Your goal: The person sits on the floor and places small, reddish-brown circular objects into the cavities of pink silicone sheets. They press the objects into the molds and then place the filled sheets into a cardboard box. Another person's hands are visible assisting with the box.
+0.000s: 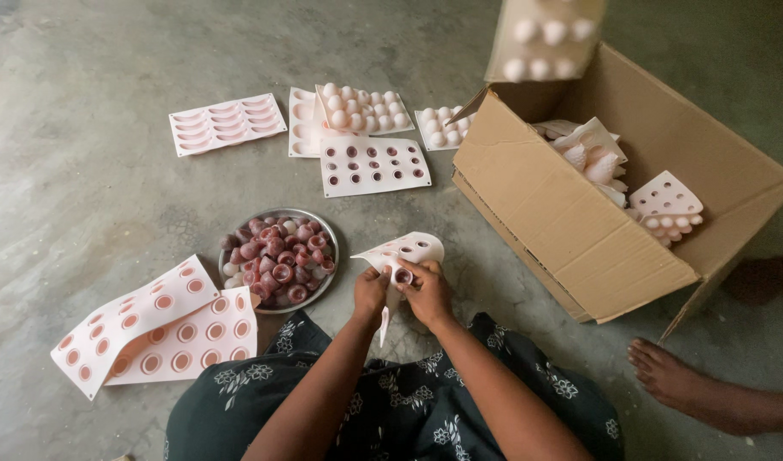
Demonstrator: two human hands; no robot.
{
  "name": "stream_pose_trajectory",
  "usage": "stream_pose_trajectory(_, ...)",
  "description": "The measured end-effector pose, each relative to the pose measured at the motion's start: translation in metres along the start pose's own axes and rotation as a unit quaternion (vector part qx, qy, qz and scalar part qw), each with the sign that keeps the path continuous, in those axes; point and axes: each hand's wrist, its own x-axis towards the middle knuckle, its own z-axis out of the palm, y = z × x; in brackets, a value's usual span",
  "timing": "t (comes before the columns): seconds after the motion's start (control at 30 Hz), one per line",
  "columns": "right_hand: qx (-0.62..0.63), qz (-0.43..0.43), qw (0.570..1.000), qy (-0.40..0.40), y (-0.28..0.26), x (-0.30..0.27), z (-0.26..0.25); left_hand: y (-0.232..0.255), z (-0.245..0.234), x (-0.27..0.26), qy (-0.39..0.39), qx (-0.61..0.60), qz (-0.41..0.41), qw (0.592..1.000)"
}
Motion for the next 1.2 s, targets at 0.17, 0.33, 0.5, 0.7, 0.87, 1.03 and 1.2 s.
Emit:
stream_pose_trajectory(0.17,0.02,0.012,1.0,0.019,0.005,-0.001,0.001,0.017,0.007,-0.016,-0.014,0.153,-0.004,0.988)
stream_pose_trajectory(0.33,0.035,-0.03,0.998,0.039,-0.005,-0.005,0.005,0.008,0.009,-0.014,0.032,0.122,0.076,0.989)
stream_pose_trajectory(0.5,0.113,-0.024,0.991,0.064,-0.016,-0.003,0.01,0.011,0.015,-0.019,0.058,0.02,0.043,0.997)
stream_pose_trajectory(0.7,0.194,0.097,0.976,0.013,-0.024,-0.004,0.0,0.007,0.016,-0.018,0.04,-0.018,0.042,0.998)
stream_pose_trajectory(0.87,0.258,0.146,0.952,-0.071,-0.016,0.001,-0.006,0.002,0.012,-0.02,-0.014,-0.141,0.018,0.99)
stream_pose_trajectory(1.03,0.144,0.085,0.984,-0.062,-0.025,0.006,-0.011,0.01,0.003,-0.021,-0.038,-0.113,-0.059,0.991)
stream_pose_trajectory(1.2,-0.07,0.027,0.996,-0.045,-0.034,-0.003,-0.013,-0.017,-0.004,-0.003,0.031,-0.085,-0.088,0.992)
